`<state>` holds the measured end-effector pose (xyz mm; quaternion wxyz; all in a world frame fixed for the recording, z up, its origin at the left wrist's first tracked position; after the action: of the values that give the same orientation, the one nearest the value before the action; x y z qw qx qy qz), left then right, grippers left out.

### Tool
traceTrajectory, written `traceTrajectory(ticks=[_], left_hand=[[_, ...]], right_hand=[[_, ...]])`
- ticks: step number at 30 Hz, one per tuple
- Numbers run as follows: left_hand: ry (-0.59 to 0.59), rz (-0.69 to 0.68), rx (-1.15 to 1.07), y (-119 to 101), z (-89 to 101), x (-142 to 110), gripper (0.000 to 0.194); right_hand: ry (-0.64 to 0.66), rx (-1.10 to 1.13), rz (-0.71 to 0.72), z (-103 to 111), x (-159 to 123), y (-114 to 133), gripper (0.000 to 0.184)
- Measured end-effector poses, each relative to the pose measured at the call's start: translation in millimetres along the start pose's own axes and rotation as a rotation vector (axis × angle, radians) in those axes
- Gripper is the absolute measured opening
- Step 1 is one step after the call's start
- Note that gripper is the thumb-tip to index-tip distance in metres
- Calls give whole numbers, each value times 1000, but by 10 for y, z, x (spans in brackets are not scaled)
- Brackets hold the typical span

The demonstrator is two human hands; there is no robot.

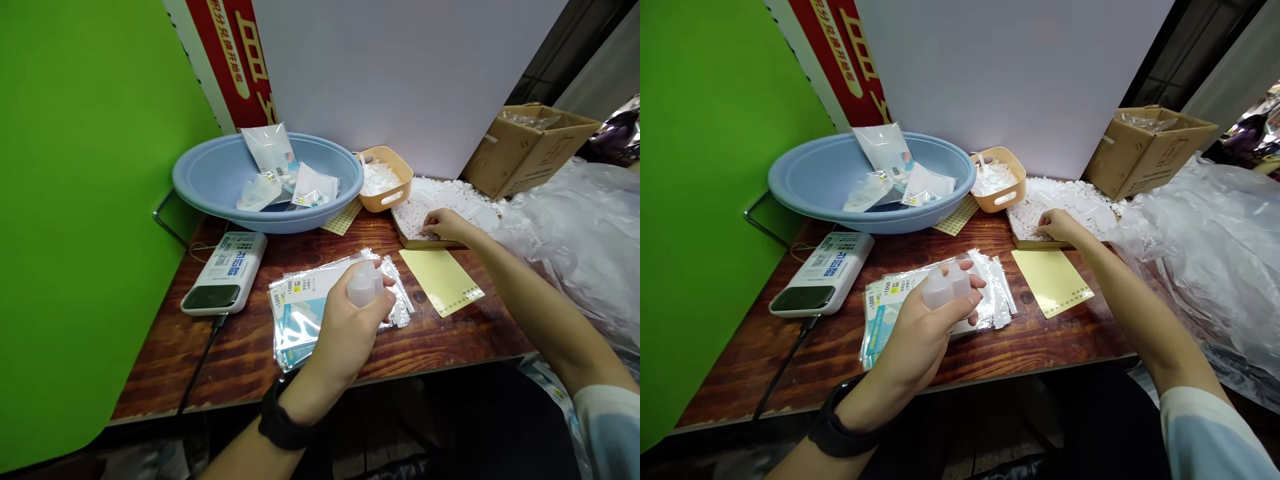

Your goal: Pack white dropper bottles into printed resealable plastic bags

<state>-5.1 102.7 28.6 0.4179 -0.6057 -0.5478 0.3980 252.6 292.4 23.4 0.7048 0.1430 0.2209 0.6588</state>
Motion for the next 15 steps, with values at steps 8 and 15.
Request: traceTrajectory(ticks=[8, 15], left_hand=[[23, -25, 74, -39, 50, 33, 13], [-2, 34, 148, -113, 64, 49, 24]], right_hand=[[-119, 646, -73, 47, -182, 53, 11], [-14, 1064, -68, -159, -751, 311, 18]])
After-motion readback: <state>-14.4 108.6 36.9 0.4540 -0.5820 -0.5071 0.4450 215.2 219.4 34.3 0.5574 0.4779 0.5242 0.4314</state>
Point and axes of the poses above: each hand's wrist, its own x-axis towards the middle knuckle, its own z-axis out of the back of the hand, y = z × x, the point moved 4 cm from there along x, towards the middle knuckle, and after that the axes turned 3 degrees about -z, right-handed, at the moved point
